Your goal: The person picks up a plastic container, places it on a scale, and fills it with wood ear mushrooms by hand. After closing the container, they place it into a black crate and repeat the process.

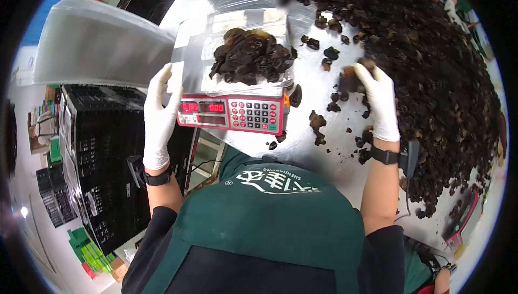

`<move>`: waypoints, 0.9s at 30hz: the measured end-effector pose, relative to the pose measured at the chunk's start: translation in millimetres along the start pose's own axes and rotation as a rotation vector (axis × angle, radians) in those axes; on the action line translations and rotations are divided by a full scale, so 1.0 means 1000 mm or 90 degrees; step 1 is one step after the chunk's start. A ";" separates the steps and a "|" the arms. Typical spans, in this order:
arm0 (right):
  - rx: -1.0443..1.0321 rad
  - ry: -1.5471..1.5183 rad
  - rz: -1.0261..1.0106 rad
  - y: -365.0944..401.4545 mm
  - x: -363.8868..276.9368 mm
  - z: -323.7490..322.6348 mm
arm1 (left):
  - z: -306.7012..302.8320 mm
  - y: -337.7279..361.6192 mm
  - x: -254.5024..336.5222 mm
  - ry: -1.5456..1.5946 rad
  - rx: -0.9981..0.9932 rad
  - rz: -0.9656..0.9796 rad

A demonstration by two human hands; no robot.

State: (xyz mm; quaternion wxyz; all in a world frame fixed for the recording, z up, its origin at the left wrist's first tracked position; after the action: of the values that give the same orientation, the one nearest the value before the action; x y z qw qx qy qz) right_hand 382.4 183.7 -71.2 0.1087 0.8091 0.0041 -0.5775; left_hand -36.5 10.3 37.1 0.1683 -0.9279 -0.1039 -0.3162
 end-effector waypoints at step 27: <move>-0.195 0.035 -0.227 0.006 -0.108 0.113 | 0.085 -0.143 0.045 -0.036 -0.088 0.186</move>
State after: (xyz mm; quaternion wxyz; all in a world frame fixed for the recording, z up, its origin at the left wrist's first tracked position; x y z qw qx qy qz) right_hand 242.3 170.0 -4.2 0.1262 0.7852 0.2373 -0.5579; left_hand 3.0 177.6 37.4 0.1454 -0.9509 0.0496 -0.2687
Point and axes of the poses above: each hand's wrist, its own y-axis away from the middle knuckle, its own z-axis out of the palm, x = y × z, the point moved 7 cm from there along -y, towards the middle knuckle, and after that the axes turned 2 degrees about -x, right-handed, at the moved point
